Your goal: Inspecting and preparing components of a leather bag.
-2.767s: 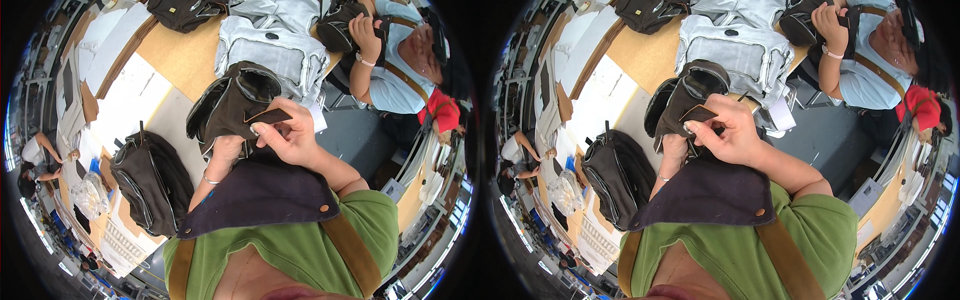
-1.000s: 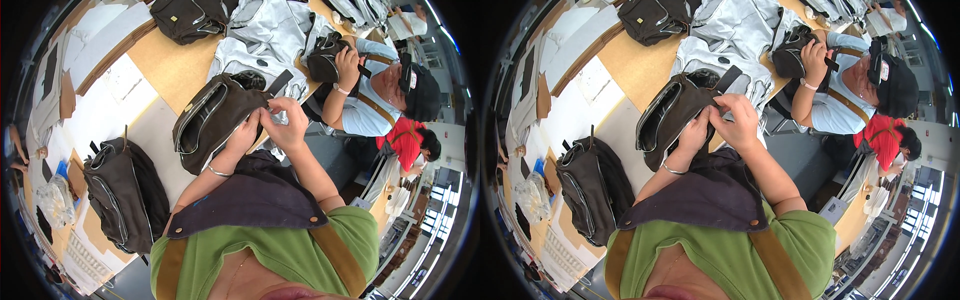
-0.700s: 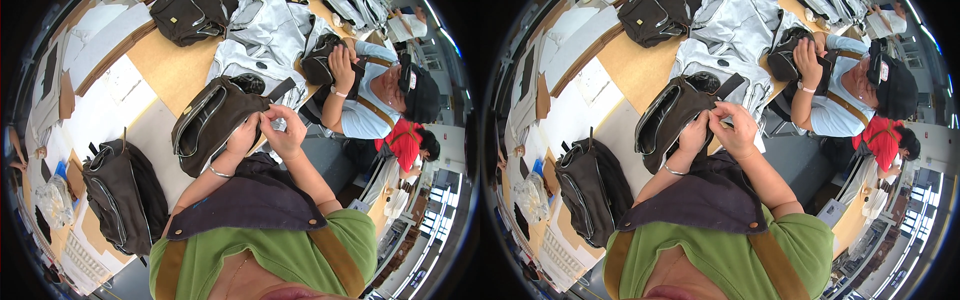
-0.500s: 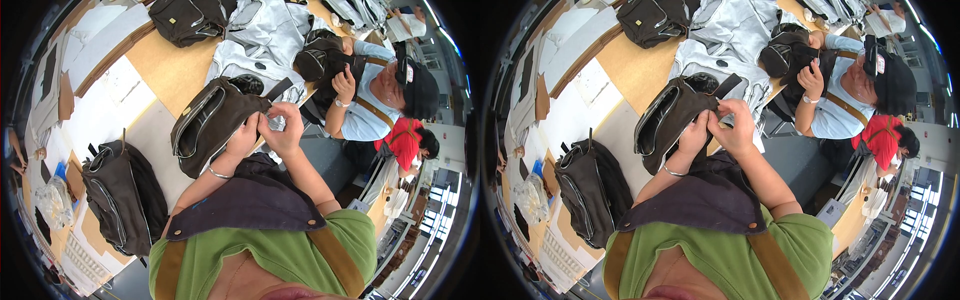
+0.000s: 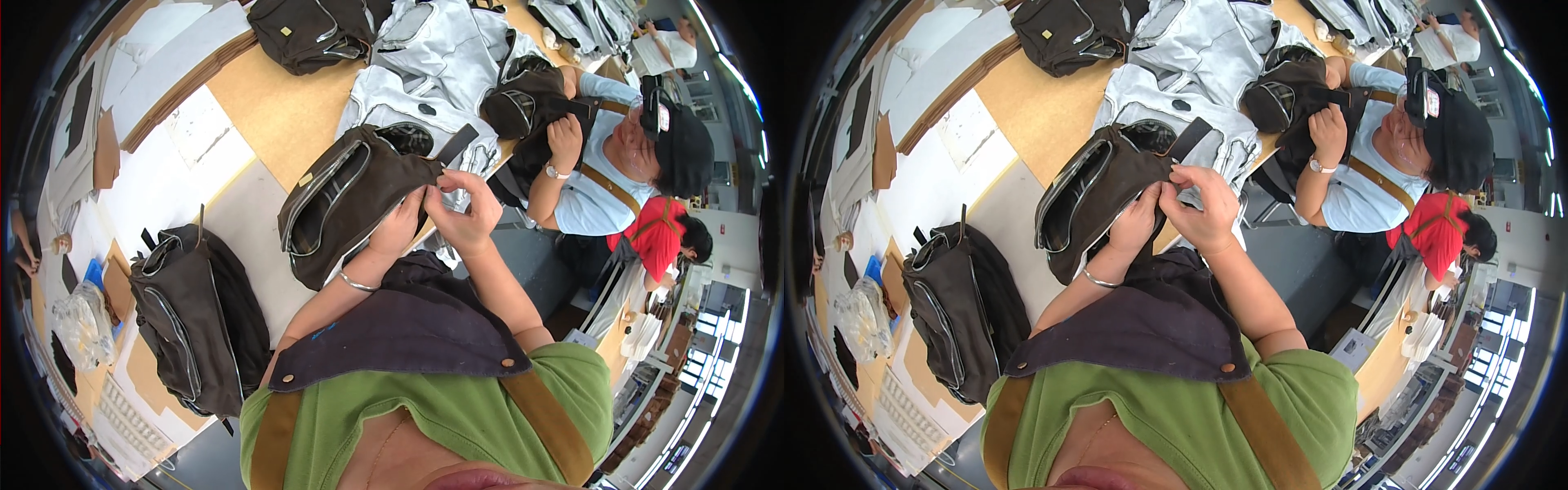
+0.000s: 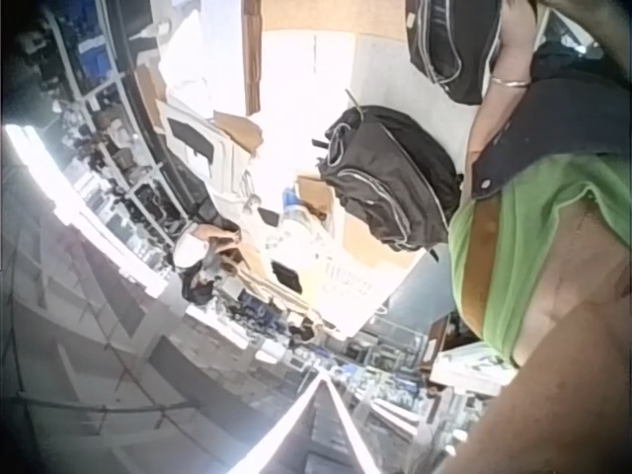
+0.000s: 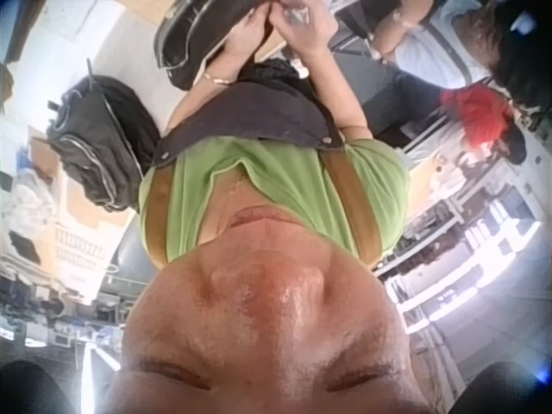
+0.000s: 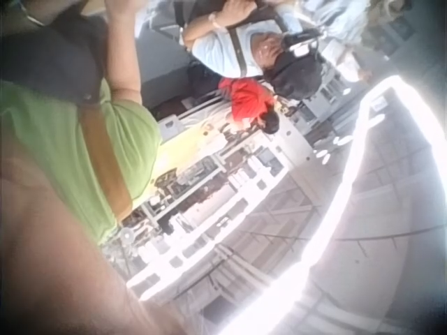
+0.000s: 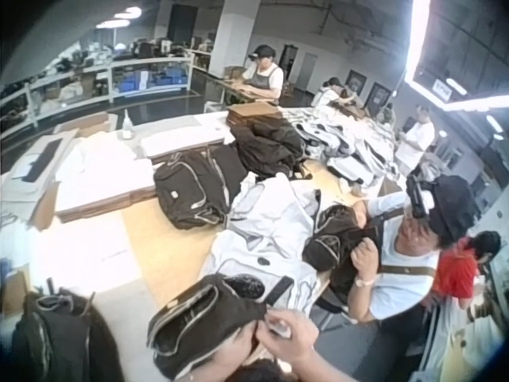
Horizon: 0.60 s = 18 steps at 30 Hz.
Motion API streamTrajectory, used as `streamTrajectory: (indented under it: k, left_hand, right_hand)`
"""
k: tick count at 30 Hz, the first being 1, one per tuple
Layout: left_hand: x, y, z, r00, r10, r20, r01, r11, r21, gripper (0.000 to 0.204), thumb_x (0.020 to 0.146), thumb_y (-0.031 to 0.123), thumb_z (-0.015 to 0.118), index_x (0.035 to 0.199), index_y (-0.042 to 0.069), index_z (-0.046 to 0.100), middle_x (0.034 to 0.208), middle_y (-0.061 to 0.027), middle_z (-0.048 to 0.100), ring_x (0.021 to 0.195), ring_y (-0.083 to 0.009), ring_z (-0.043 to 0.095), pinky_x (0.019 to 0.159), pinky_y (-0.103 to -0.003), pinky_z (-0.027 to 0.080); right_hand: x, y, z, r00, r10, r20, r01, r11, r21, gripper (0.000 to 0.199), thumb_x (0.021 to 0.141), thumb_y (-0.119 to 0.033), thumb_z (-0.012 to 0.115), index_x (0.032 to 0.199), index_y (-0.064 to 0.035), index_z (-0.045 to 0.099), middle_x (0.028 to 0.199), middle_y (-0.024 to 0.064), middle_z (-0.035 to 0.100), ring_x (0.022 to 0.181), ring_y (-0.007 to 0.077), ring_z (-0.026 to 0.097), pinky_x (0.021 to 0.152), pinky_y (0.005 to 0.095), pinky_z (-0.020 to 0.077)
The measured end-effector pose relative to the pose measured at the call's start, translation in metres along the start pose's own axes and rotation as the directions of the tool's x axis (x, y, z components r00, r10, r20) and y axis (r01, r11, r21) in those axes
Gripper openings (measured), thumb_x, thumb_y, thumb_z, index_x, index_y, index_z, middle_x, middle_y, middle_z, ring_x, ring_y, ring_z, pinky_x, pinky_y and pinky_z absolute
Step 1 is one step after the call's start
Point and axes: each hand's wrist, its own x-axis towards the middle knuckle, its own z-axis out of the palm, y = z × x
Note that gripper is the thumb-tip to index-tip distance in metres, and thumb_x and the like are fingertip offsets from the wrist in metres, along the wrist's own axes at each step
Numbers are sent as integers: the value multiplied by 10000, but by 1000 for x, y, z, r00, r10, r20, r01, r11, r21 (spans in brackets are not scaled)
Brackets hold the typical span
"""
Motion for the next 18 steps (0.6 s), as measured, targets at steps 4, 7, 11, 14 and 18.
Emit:
streamTrajectory:
  k: [4, 7, 11, 14, 18]
  left_hand:
    - [0, -11, -1, 990, 143, 14, -143, 967, 209, 138, 832, 67, 529, 900, -19, 613, 871, -82, 636, 773, -168, 597, 719, -269, 454]
    - [-2, -20, -2, 977, 207, 51, -211, 902, 376, 142, 825, 75, 520, 894, -4, 615, 861, -91, 635, 753, -193, 595, 713, -281, 454]
    - [-2, -20, -3, 947, 263, 183, -320, 756, 570, 107, 815, 82, 546, 858, 15, 616, 853, -96, 623, 741, -225, 592, 679, -304, 456]
    - [-1, -13, 4, 987, 159, 34, -162, 939, 305, 141, 830, 76, 508, 892, 13, 617, 864, -94, 629, 754, -211, 594, 705, -284, 459]
    - [3, -2, 3, 999, 36, -9, -36, 999, -1, 127, 831, 62, 525, 896, -5, 612, 868, -75, 629, 765, -179, 595, 699, -270, 460]
  right_hand:
    - [-2, -5, 0, 1000, 9, -7, -10, 1000, -13, 322, 552, 71, 663, 849, -24, 585, 674, 48, 605, 572, 147, 592, 545, 234, 476]
    - [-3, -9, -1, 1000, 19, 22, -19, 1000, -12, 328, 549, 70, 667, 853, -22, 586, 681, 53, 611, 589, 153, 603, 557, 239, 481]
    - [-5, -3, 1, 999, -45, -13, 45, 999, -13, 338, 542, 75, 671, 849, -31, 578, 652, 59, 592, 562, 164, 583, 549, 249, 479]
    - [-5, 4, 3, 991, -124, -48, 124, 992, -3, 361, 545, 81, 672, 871, -30, 563, 641, 57, 580, 547, 161, 569, 537, 247, 476]
    - [-9, -1, -1, 1000, -24, -9, 24, 1000, 3, 382, 564, 84, 674, 911, -5, 541, 672, 58, 580, 549, 134, 567, 512, 227, 469]
